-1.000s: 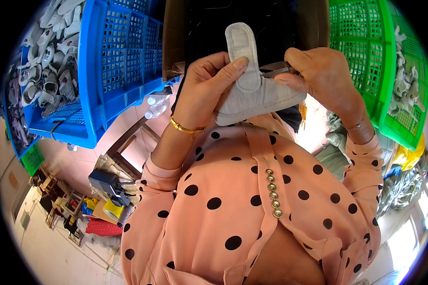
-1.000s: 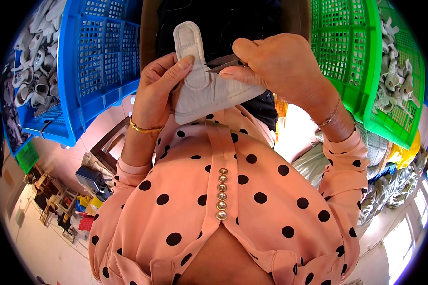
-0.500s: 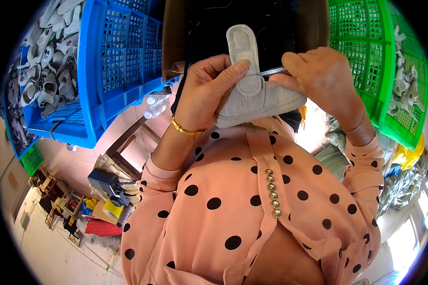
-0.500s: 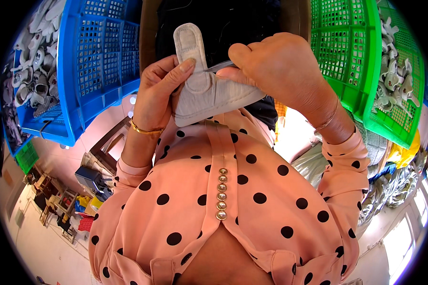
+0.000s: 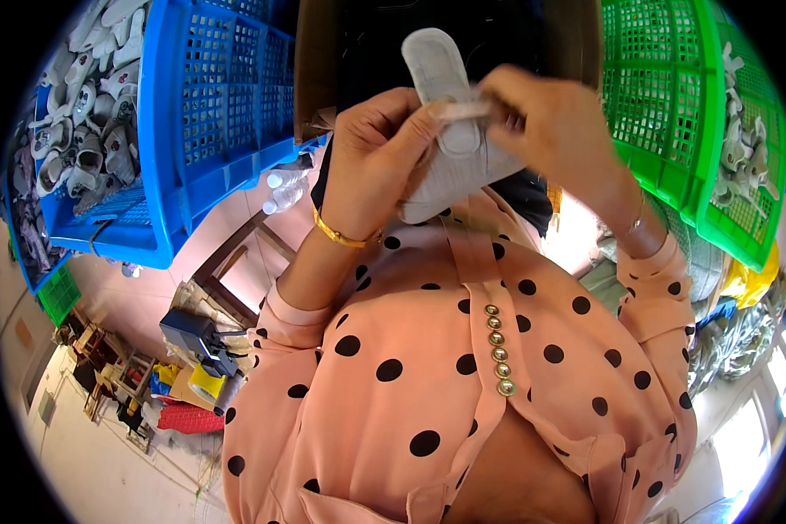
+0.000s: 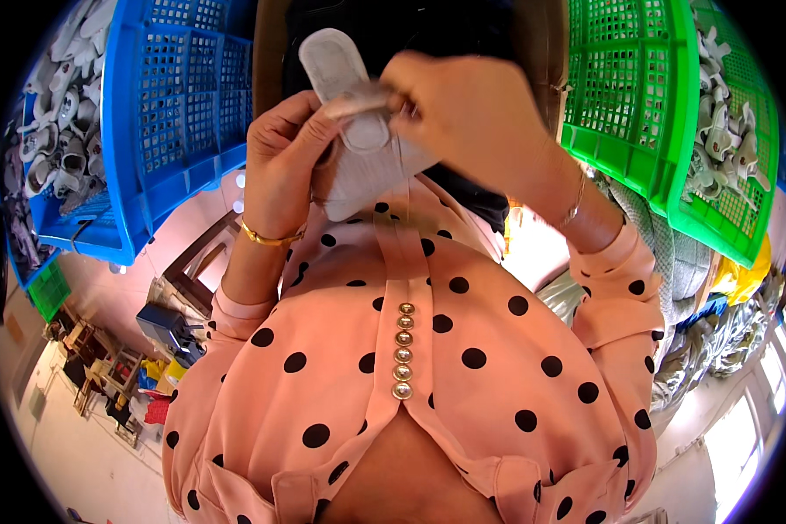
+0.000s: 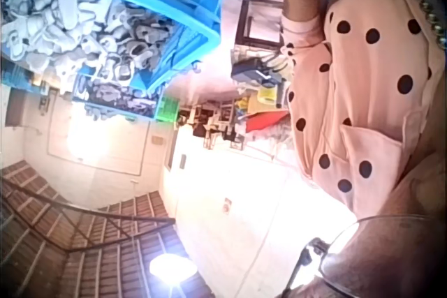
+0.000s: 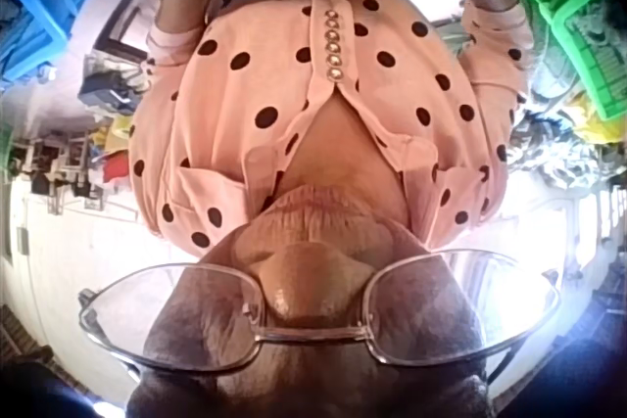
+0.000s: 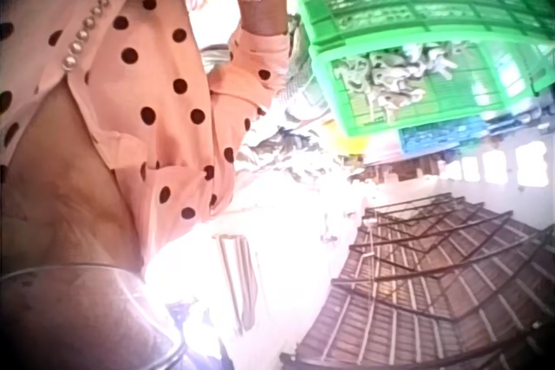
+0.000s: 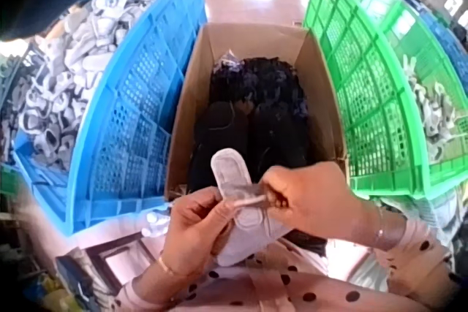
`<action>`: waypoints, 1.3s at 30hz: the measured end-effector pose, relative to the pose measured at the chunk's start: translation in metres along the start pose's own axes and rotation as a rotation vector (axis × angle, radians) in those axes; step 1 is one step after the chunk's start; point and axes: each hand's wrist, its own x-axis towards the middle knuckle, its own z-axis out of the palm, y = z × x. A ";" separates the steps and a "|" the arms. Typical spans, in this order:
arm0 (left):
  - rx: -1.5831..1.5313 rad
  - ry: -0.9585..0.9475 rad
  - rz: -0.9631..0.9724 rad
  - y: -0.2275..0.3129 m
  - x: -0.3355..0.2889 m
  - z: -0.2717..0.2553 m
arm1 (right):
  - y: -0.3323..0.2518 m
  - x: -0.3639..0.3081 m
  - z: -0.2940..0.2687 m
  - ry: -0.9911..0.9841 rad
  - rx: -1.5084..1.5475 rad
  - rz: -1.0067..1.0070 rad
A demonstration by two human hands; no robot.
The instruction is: The person uses scissors to trim excess fabric and threads from the edges of small white baby sandals. They handle the sandals one at a time, turning them to access different sides, and place the finished items into a blue basket.
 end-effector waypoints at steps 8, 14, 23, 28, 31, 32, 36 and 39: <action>-0.050 0.046 0.067 -0.003 0.009 -0.007 | -0.009 0.000 -0.014 -0.042 0.018 0.197; 0.056 0.064 0.203 0.001 0.006 -0.009 | 0.056 -0.004 -0.012 0.278 0.020 0.386; 0.336 0.008 0.506 -0.017 -0.001 0.002 | 0.030 -0.020 -0.002 -0.096 0.970 0.739; 0.921 -0.227 0.906 -0.020 -0.002 0.001 | 0.034 -0.025 0.011 0.087 1.003 0.595; 0.914 -0.319 0.979 -0.028 -0.012 0.005 | 0.033 -0.025 0.013 0.229 1.027 0.541; 0.791 -0.406 0.860 -0.029 -0.018 -0.003 | 0.033 -0.026 0.012 0.251 1.031 0.536; 0.502 -0.345 0.590 -0.016 -0.036 -0.027 | 0.039 -0.034 0.012 0.310 1.017 0.448; 0.487 -0.067 0.540 -0.005 -0.036 -0.031 | 0.038 -0.037 0.012 0.328 0.959 0.356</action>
